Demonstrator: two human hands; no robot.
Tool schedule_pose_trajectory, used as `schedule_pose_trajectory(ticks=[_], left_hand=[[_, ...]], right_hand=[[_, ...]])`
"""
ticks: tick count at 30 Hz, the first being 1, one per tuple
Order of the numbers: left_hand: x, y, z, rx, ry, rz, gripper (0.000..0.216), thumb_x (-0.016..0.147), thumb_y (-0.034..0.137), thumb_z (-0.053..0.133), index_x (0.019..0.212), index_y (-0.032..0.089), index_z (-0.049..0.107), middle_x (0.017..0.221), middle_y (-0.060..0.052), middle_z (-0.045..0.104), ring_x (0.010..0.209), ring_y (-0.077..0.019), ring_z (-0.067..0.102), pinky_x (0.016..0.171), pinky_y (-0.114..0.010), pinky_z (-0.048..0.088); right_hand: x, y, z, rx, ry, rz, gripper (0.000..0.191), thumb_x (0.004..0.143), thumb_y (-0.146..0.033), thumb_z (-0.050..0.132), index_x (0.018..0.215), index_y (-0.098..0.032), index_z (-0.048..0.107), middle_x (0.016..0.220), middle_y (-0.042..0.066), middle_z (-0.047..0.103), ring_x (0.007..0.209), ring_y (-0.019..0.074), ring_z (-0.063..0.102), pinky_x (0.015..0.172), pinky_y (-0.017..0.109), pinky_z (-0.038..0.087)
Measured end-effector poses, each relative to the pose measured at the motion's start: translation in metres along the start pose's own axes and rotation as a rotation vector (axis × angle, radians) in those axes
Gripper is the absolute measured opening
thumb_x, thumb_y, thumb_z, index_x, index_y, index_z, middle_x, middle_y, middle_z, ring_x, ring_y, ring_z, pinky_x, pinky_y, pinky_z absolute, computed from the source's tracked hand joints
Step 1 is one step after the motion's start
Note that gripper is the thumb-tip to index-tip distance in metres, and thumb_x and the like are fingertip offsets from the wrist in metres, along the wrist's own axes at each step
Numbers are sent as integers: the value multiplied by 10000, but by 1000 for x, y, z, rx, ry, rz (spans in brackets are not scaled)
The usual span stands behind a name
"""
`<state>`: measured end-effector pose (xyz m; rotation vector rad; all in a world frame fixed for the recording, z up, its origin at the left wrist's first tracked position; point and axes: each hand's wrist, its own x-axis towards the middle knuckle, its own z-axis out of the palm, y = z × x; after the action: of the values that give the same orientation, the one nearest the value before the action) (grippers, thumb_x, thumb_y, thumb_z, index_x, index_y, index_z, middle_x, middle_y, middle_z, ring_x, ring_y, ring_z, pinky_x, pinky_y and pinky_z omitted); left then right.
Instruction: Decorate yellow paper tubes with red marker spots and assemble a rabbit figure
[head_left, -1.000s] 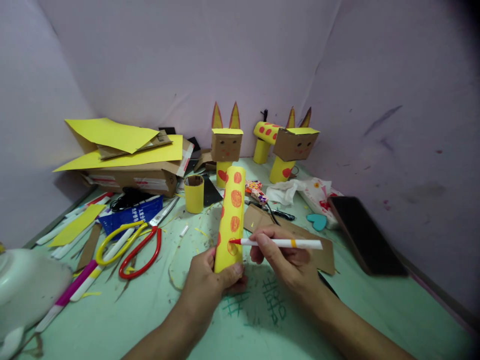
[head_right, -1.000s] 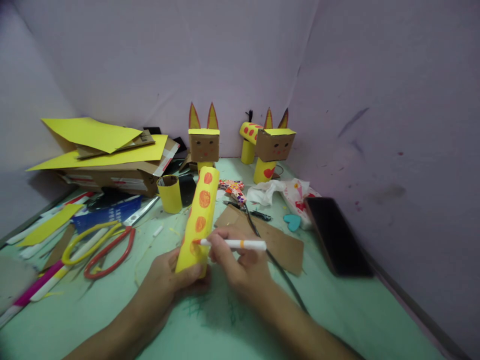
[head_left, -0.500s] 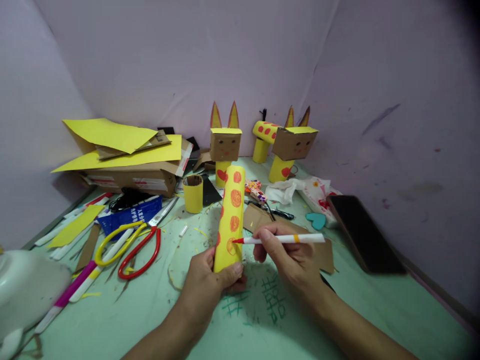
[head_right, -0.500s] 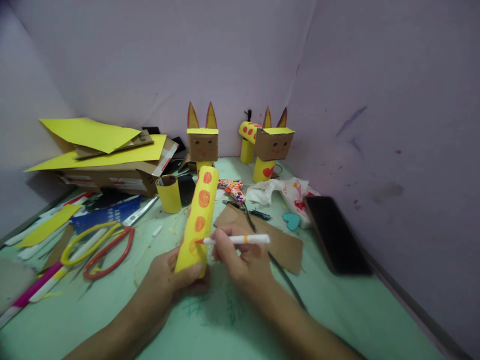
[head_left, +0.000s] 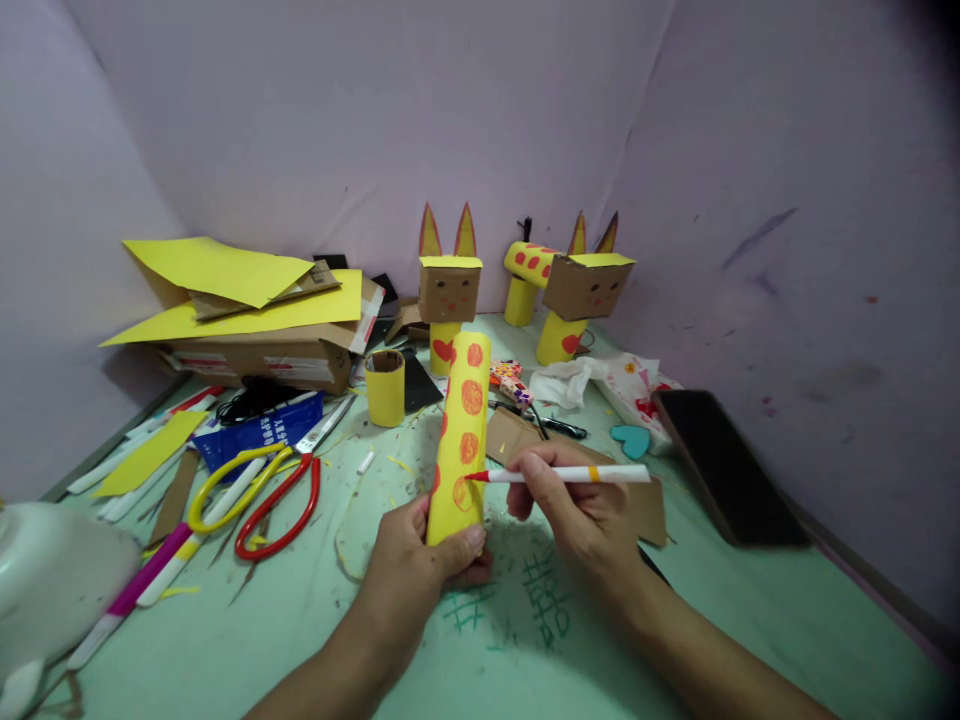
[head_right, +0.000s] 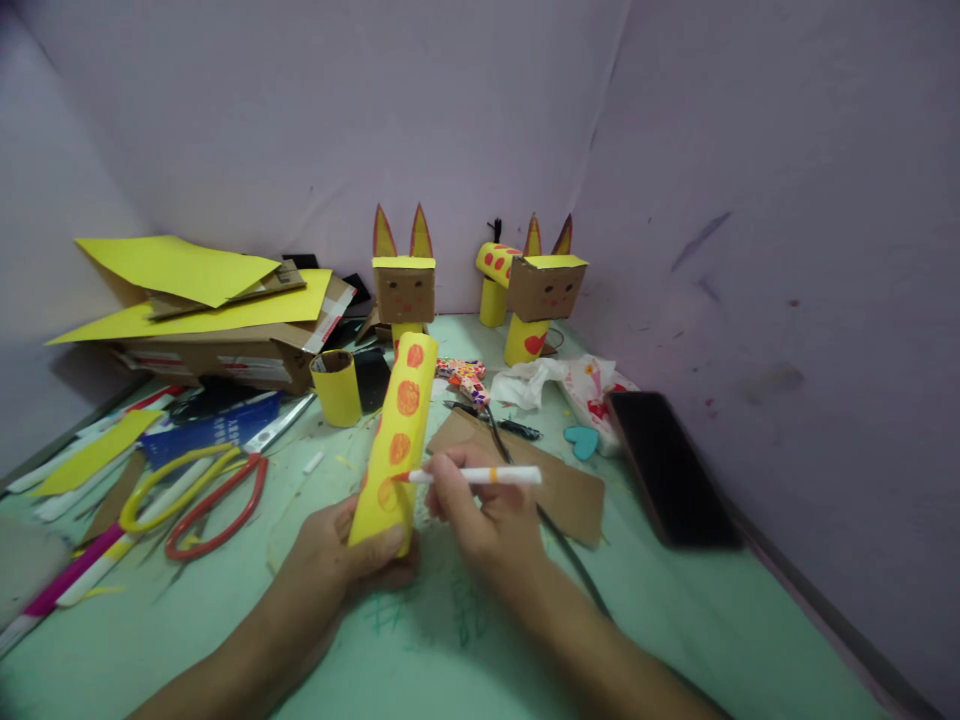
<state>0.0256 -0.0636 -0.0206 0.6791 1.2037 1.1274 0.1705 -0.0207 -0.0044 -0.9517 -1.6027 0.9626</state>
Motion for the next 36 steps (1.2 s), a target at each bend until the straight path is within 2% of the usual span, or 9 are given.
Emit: schedule_pose_trajectory(ticks=[7,16,21,26,32,36], left_hand=[[0,-1,0,1,-6,9,361,576,278,778,846,96,621,633,-11,600,568,-120,560,515,-222,486],[-2,3,0,-25,5,-18,378,553,301,787,837,101,637,651,-21,620,595,-140,582,548,-255,520],[-4,4,1,-17,26,-27,368,553,287,788,836,107,636,666,-27,632,600,-144,595,549,-253,523],[-3,4,1,-23,24,-18,373,543,295,794,820,99,637,651,-32,629,582,-143,592,527,-245,516],[-4,5,0,-16,8,-28,384,545,298,793,828,98,629,649,-33,634,579,-145,600,521,-239,515],[-5,5,0,-6,6,-28,372,550,297,786,824,98,631,648,-34,631,581,-143,597,513,-228,505]], right_hand=[[1,-2,-2,-12,11,13,292,874,-371,481,694,-173,597,518,-8,571,498,124,537,506,239,429],[1,-3,-1,-28,-54,35,275,840,-354,488,664,-166,587,469,-8,556,432,117,504,427,223,388],[3,-4,-1,-33,-2,12,284,856,-363,486,675,-170,591,510,-3,579,481,122,537,482,233,421],[3,-2,-2,-11,-43,18,276,855,-352,487,667,-173,584,479,-16,554,443,116,509,449,229,402],[2,-1,-1,28,-18,3,261,868,-369,489,734,-174,597,556,-6,583,523,128,546,522,246,438],[1,-2,-2,-7,-44,18,278,866,-361,485,692,-174,593,513,-12,569,485,120,525,492,239,418]])
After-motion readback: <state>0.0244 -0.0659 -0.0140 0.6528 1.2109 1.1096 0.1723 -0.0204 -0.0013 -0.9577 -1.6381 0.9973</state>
